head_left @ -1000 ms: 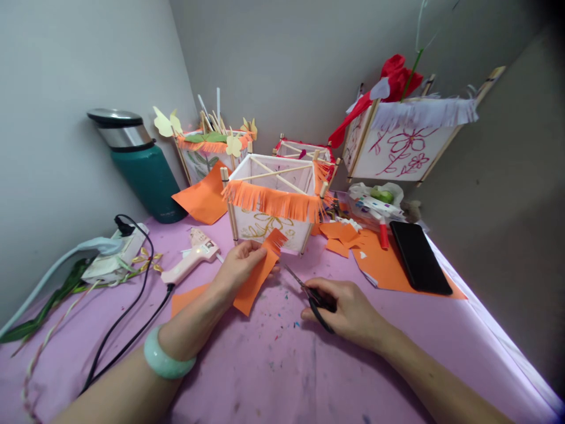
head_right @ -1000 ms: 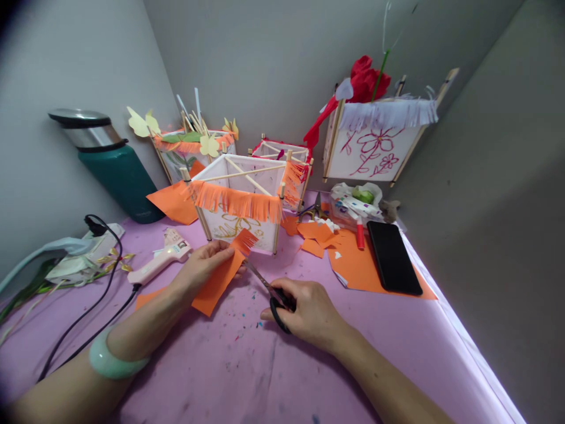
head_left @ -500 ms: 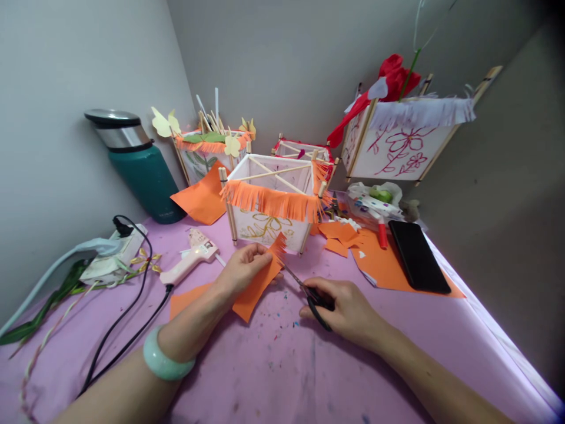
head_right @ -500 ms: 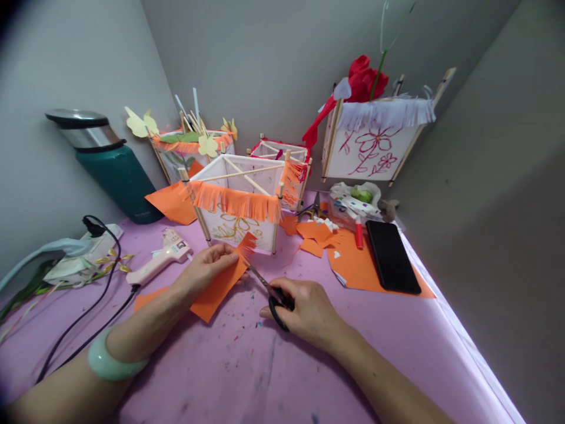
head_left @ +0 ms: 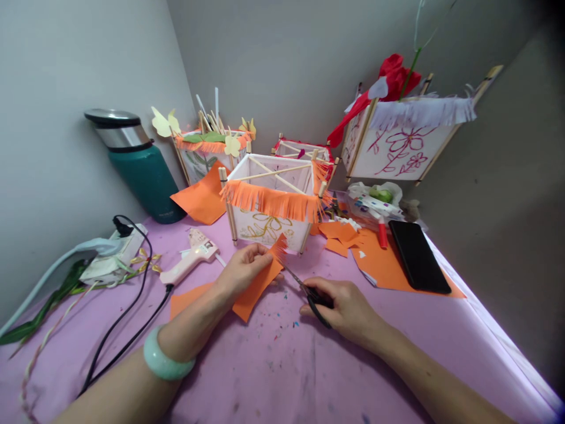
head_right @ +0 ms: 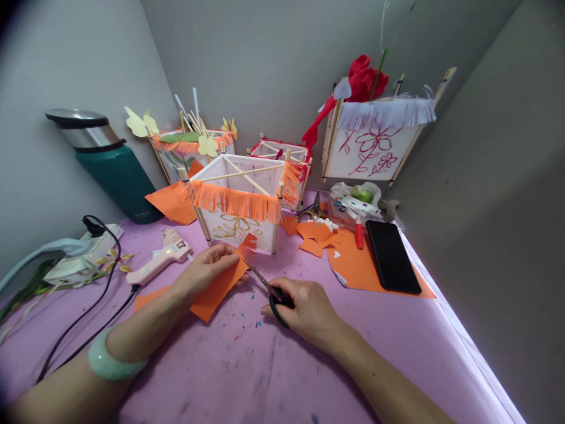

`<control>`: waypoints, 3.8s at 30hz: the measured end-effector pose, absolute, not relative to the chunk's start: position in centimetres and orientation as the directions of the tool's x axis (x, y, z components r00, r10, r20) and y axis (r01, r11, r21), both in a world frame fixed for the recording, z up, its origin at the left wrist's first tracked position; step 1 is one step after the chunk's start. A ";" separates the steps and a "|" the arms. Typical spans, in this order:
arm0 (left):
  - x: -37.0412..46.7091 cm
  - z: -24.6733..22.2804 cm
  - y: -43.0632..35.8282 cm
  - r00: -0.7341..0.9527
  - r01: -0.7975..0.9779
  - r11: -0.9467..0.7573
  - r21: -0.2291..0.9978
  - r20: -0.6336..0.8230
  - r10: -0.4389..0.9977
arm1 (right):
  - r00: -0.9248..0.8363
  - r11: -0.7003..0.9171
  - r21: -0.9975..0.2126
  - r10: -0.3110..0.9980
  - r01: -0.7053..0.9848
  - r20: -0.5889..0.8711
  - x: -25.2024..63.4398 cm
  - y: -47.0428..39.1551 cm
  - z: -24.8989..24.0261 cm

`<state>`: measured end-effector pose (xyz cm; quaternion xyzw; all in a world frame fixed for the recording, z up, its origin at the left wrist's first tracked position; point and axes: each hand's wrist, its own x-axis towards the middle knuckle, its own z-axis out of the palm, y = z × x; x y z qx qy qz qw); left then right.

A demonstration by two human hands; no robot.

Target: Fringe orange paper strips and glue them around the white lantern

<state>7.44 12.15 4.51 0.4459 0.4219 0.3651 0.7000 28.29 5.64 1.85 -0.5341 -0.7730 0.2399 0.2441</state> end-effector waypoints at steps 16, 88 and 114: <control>7.4 4.2 12.1 0.447 -0.137 0.330 0.934 -0.239 0.862 | -0.301 0.311 -0.635 0.945 0.707 0.127 28.3 5.6 1.7; 7.6 4.4 12.2 0.329 -0.176 0.292 0.940 -0.223 0.918 | -0.289 0.290 -0.630 0.951 0.721 0.107 28.2 5.4 2.1; 7.4 4.5 12.2 0.360 -0.150 0.361 0.920 -0.290 0.887 | -0.306 0.304 -0.630 0.946 0.715 0.109 28.3 5.7 1.6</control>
